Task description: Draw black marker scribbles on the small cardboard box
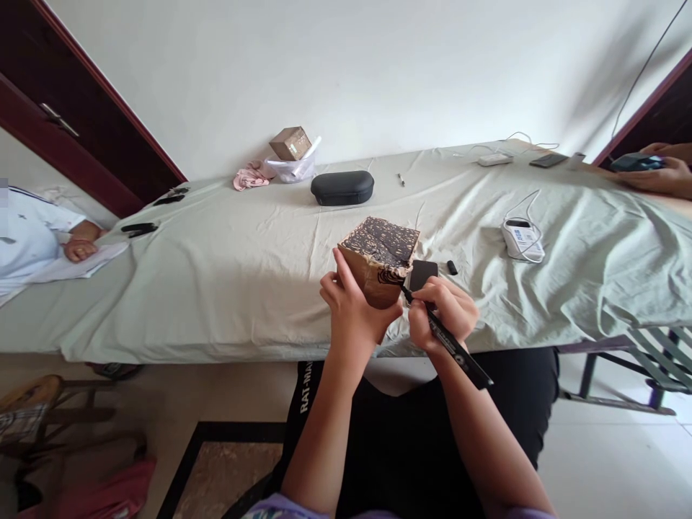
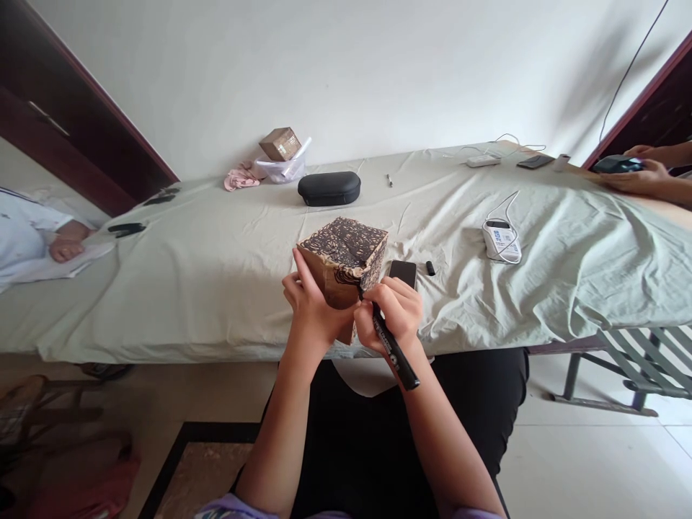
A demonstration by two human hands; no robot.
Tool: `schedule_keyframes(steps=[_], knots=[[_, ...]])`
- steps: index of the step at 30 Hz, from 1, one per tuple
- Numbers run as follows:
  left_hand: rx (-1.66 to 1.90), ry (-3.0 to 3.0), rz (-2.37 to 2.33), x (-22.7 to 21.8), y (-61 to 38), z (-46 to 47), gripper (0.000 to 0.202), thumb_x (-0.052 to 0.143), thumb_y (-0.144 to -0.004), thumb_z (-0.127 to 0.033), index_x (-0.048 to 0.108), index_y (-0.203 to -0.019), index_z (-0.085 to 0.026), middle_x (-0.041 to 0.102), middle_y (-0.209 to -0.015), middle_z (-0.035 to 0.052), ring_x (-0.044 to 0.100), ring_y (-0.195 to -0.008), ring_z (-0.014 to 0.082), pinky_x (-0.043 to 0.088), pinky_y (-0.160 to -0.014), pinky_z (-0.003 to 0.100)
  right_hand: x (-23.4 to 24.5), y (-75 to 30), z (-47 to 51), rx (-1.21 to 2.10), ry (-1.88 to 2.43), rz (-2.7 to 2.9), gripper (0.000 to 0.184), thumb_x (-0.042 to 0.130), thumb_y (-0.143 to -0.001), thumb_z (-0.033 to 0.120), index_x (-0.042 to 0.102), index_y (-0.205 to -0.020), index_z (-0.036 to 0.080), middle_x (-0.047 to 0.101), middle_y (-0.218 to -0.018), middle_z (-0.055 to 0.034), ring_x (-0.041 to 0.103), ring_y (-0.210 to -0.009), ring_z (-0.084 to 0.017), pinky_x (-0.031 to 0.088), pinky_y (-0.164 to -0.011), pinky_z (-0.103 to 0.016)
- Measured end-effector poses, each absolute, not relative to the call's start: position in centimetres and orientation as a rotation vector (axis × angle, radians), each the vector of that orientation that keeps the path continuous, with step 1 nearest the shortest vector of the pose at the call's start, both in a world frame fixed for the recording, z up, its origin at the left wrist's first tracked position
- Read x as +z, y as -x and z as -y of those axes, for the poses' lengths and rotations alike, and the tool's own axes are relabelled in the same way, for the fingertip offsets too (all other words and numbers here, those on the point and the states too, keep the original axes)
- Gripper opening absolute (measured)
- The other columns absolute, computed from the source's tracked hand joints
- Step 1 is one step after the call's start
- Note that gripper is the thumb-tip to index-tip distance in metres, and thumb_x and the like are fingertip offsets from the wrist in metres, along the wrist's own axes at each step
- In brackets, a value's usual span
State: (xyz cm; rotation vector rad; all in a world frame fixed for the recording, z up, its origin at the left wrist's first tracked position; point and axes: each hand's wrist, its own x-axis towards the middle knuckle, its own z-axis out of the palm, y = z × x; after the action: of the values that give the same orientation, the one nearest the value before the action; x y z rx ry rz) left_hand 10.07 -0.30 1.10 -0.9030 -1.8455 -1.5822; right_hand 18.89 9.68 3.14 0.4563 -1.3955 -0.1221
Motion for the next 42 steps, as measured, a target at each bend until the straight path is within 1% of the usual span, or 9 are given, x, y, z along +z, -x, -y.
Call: schedule_keyframes(steps=[8, 17, 22, 26, 28, 31, 35, 39, 42], knots=[[-1.602, 0.928, 1.879, 1.1, -9.9, 0.7, 0.146, 0.088, -0.062, -0.047, -0.006, -0.17, -0.016, 0.034, -0.14, 0.0198, 0.039, -0.131, 0.0399, 0.033, -0.119, 0.06, 3.1, -18.9, -8.7, -0.184, -0.455, 1.34, 0.015, 0.057, -0.083, 0.011, 0.054, -0.088, 0.025, 0.048, -0.063, 0.0019, 0.04, -0.051, -0.015, 0.032, -0.05, -0.032], [-1.659, 0.956, 1.883, 1.0, -9.9, 0.5, 0.116, 0.069, -0.083, -0.041, -0.002, -0.171, -0.017, 0.034, -0.14, 0.0203, 0.041, -0.129, 0.0383, 0.036, -0.119, 0.056, 3.6, -17.5, -7.7, -0.297, -0.469, 1.45, 0.023, 0.061, -0.083, 0.005, 0.056, -0.096, 0.024, 0.057, -0.067, 0.0032, 0.047, -0.053, -0.014, 0.036, -0.055, -0.032], [-1.657, 0.948, 1.884, 1.0, -9.3, 0.6, 0.137, 0.083, -0.071, -0.052, -0.006, -0.17, -0.017, 0.031, -0.143, 0.0203, 0.037, -0.133, 0.0407, 0.035, -0.119, 0.059, 3.5, -18.3, -8.6, -0.248, -0.417, 1.349, 0.027, 0.069, -0.087, 0.008, 0.064, -0.109, 0.024, 0.068, -0.079, -0.0004, 0.061, -0.061, -0.015, 0.048, -0.059, -0.03], [-1.642, 0.991, 1.89, 0.7, -8.0, 1.0, 0.146, 0.086, -0.069, -0.047, -0.016, -0.168, -0.019, 0.028, -0.144, 0.0206, 0.031, -0.138, 0.0418, 0.034, -0.119, 0.063, 4.5, -20.8, -12.0, -0.027, -0.064, 1.213, 0.009, 0.077, -0.092, 0.027, 0.07, -0.097, 0.023, 0.07, -0.078, -0.0012, 0.068, -0.066, -0.017, 0.056, -0.067, -0.031], [-1.654, 1.01, 1.878, 0.6, -7.4, 1.0, 0.145, 0.086, -0.07, -0.042, -0.018, -0.168, -0.018, 0.028, -0.143, 0.0206, 0.03, -0.14, 0.0422, 0.034, -0.118, 0.062, 5.2, -22.4, -14.9, 0.154, 0.035, 1.189, 0.019, 0.08, -0.089, 0.037, 0.069, -0.092, 0.021, 0.07, -0.077, -0.0012, 0.068, -0.065, -0.017, 0.056, -0.065, -0.029], [-1.671, 0.987, 1.843, 0.5, -7.0, 0.7, 0.144, 0.087, -0.07, -0.036, -0.017, -0.168, -0.018, 0.03, -0.141, 0.0197, 0.03, -0.14, 0.0419, 0.033, -0.119, 0.062, 5.9, -24.6, -19.6, 0.54, 0.053, 1.377, 0.037, 0.078, -0.082, 0.033, 0.07, -0.117, 0.022, 0.077, -0.103, -0.0056, 0.064, -0.057, -0.011, 0.049, -0.052, -0.024], [-1.676, 0.98, 1.801, 0.4, -6.8, 0.3, 0.145, 0.088, -0.068, -0.034, -0.016, -0.168, -0.019, 0.031, -0.141, 0.0188, 0.032, -0.14, 0.0416, 0.03, -0.122, 0.063, 5.4, -26.2, -23.6, 1.089, 0.131, 1.401, 0.044, 0.067, -0.079, 0.04, 0.069, -0.119, 0.021, 0.077, -0.115, -0.0108, 0.074, -0.07, -0.018, 0.053, -0.051, -0.024], [-1.692, 0.999, 1.805, 0.3, -6.4, 0.3, 0.145, 0.087, -0.068, -0.035, -0.016, -0.168, -0.018, 0.031, -0.143, 0.0197, 0.031, -0.142, 0.043, 0.031, -0.122, 0.063, 4.5, -26.0, -25.2, 1.088, 0.31, 1.527, 0.051, 0.075, -0.071, 0.034, 0.062, -0.118, 0.021, 0.077, -0.097, -0.0057, 0.068, -0.061, -0.017, 0.053, -0.051, -0.025], [-1.702, 1.008, 1.814, 0.4, -6.2, 0.4, 0.145, 0.087, -0.068, -0.037, -0.017, -0.168, -0.017, 0.03, -0.144, 0.0209, 0.029, -0.144, 0.0436, 0.03, -0.123, 0.063, 4.1, -25.4, -26.3, 0.893, 0.625, 1.702, 0.055, 0.068, -0.071, 0.026, 0.056, -0.125, 0.019, 0.076, -0.094, -0.0057, 0.065, -0.056, -0.018, 0.05, -0.05, -0.028]])
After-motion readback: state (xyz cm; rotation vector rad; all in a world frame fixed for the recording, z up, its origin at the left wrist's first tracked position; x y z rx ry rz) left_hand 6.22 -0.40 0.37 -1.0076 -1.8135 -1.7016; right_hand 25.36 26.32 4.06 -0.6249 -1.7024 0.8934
